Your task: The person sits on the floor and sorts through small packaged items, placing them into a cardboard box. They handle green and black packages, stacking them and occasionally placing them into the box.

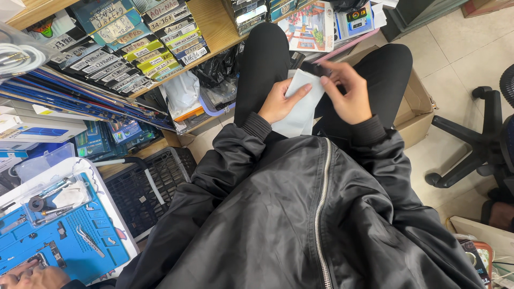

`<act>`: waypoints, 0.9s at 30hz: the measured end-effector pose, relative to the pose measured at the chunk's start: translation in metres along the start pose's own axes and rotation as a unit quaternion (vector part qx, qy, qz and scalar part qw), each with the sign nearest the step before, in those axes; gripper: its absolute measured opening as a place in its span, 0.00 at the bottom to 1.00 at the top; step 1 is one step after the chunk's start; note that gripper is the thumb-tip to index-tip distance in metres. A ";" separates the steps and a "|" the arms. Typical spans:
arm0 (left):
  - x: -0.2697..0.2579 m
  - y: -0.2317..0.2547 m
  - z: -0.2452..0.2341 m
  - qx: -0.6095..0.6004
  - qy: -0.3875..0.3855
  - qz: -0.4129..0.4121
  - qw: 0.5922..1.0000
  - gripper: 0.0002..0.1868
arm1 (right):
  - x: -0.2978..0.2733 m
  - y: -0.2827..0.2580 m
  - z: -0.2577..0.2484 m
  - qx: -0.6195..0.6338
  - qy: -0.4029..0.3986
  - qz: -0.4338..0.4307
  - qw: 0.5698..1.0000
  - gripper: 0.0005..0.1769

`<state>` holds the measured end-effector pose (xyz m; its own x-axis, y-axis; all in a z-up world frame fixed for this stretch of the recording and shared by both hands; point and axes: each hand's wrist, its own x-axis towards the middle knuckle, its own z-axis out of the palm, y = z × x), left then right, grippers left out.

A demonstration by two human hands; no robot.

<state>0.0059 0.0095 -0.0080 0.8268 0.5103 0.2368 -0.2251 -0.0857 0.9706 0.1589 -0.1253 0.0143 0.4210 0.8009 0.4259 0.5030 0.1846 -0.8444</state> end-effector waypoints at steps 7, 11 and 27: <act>0.000 0.001 0.001 -0.007 0.054 0.013 0.998 0.21 | -0.001 -0.001 0.007 -0.052 -0.062 -0.011 0.997 0.17; -0.002 0.002 0.000 0.008 0.128 0.030 0.991 0.21 | -0.012 0.038 0.016 0.069 -0.068 0.085 0.992 0.28; -0.005 -0.012 -0.001 0.179 0.134 0.158 0.962 0.35 | -0.021 0.015 0.057 0.185 -0.051 0.295 0.936 0.23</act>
<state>0.0035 0.0091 -0.0207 0.5730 0.6086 0.5489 -0.2115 -0.5372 0.8165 0.1145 -0.1071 -0.0258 0.4595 0.8721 -0.1683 -0.0983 -0.1383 -0.9855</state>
